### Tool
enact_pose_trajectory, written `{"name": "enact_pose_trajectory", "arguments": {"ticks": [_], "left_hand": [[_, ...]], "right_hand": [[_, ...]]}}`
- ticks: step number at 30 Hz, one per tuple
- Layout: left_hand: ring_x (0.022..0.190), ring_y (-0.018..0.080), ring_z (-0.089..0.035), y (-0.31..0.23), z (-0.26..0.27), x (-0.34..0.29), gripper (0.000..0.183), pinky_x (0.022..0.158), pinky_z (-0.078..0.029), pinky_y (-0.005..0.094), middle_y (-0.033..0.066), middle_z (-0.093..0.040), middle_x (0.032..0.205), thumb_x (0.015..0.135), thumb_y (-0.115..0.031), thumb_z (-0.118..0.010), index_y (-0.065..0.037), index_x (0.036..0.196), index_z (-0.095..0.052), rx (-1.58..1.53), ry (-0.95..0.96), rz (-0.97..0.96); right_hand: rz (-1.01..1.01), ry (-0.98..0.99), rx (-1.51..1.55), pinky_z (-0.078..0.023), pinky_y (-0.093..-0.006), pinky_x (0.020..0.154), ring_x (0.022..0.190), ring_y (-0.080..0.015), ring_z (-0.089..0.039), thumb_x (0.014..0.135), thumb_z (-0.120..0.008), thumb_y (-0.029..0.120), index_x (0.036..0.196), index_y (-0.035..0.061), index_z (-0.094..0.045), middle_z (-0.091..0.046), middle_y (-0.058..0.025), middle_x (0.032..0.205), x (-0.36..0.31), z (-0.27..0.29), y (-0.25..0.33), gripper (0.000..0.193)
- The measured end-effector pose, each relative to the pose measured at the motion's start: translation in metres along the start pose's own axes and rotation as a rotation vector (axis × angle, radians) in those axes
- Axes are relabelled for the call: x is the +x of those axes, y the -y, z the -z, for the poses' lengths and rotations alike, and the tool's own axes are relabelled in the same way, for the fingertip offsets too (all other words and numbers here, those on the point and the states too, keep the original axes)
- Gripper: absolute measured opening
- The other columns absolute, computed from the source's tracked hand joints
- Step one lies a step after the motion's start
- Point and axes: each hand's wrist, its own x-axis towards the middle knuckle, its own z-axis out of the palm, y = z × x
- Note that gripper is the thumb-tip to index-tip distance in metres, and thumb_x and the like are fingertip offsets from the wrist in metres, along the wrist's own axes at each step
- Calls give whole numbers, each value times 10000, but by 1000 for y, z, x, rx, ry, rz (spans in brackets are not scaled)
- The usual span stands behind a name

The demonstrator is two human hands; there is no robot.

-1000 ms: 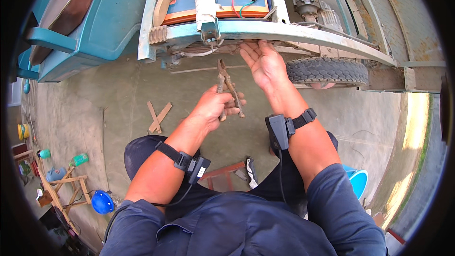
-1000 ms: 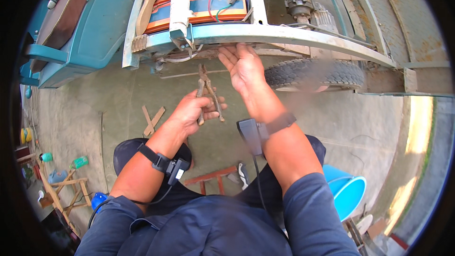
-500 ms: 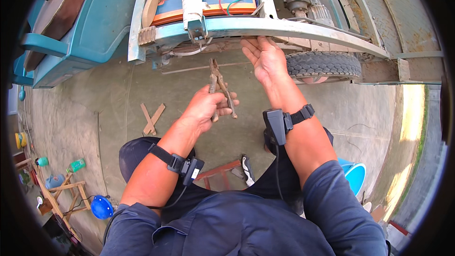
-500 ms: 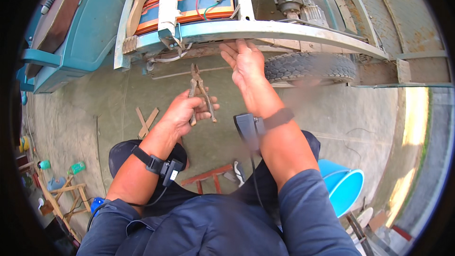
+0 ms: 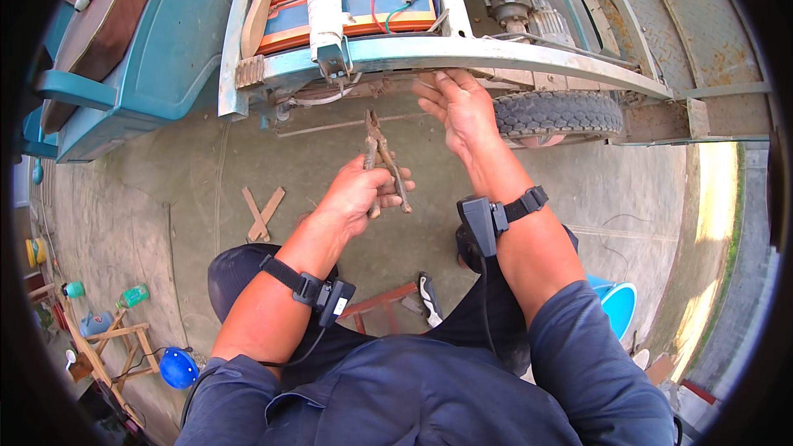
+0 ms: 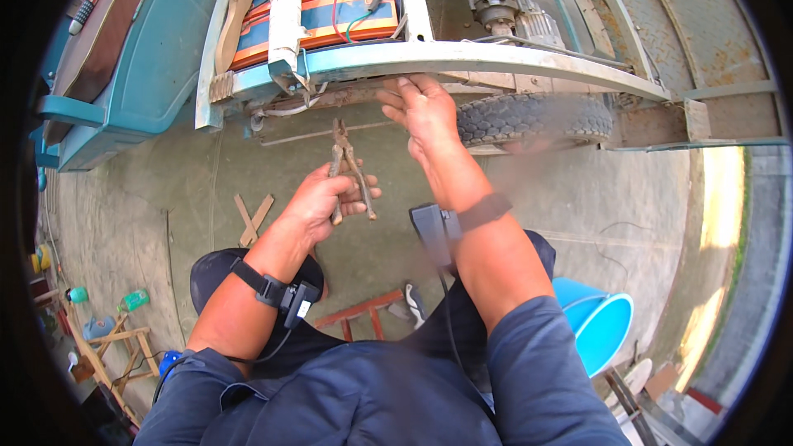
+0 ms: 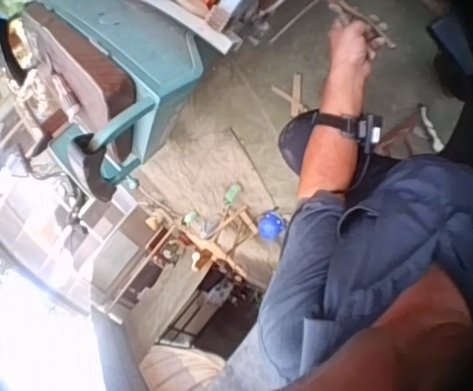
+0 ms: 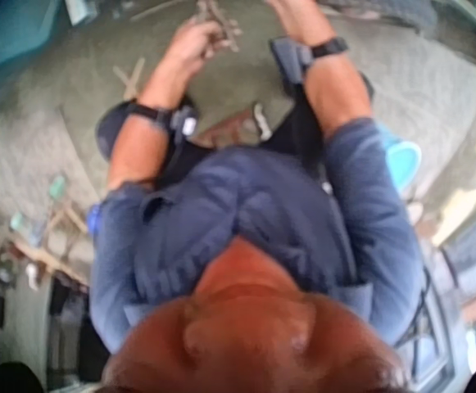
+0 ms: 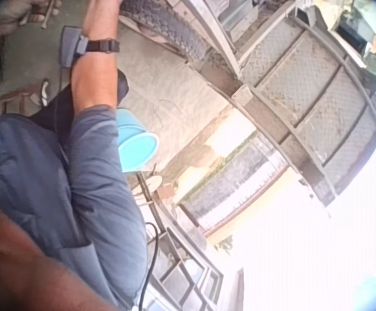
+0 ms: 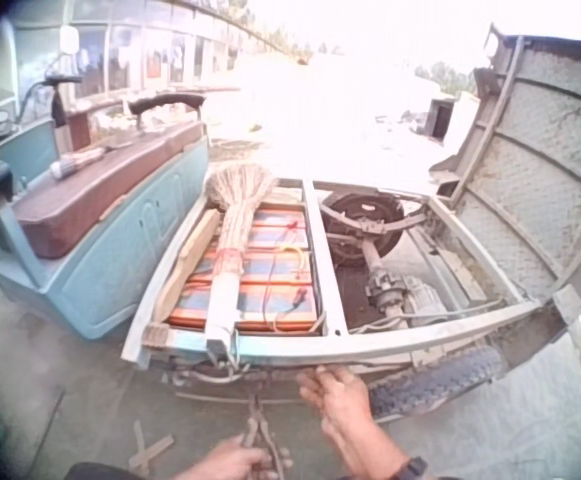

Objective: The person works on the wiring and frame of a small electric vehicle using a screwdriver and pliers, twisting wires and adjusting components by hand.

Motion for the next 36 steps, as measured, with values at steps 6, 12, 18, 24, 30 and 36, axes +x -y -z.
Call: {"name": "enact_pose_trajectory", "arguments": {"ticks": [6,12,18,24,30,36], "left_hand": [[999,275,-686,-1,-2,-3,476,714,-570,307,173,-640,1148,864,-13,-478,-9,1337,-426,24,-4,-11],[1004,268,-683,-2,2,-4,441,706,-564,303,155,-644,1128,863,-16,-486,-22,1303,-444,30,-5,-13],[986,266,-687,1,7,0,354,693,-561,296,153,-648,1121,865,-9,-488,-38,1218,-490,-35,-5,0],[928,253,-691,3,20,-1,266,648,-535,302,143,-663,1053,892,-29,-503,-45,1158,-503,-64,-70,-5],[815,227,-666,0,35,-13,219,620,-531,340,114,-646,962,890,-79,-536,-35,1104,-522,-156,-292,-63],[738,210,-609,-3,58,-19,112,615,-552,387,104,-584,885,847,-80,-552,-20,941,-546,-281,-516,-121]], "right_hand": [[-23,-61,143,-523,-407,920,1139,-335,-623,978,-493,103,1299,-67,-475,-588,-234,1278,4,30,19,364],[-92,35,320,-446,-515,1023,1238,-437,-521,912,-516,118,1077,-24,-496,-530,-286,1276,11,40,30,219],[-135,69,409,-432,-541,1033,1234,-443,-516,885,-580,143,1026,26,-510,-520,-270,1243,3,33,44,196],[-125,47,451,-418,-517,1091,1255,-456,-485,867,-547,132,1145,-85,-462,-471,-329,1295,10,32,41,363],[-129,74,438,-449,-487,1045,1182,-410,-524,875,-535,151,1172,-58,-445,-515,-268,1198,5,27,44,374],[-102,38,317,-421,-458,1057,1214,-390,-498,891,-693,393,1358,-20,-377,-455,-277,1295,12,24,38,699]]}}
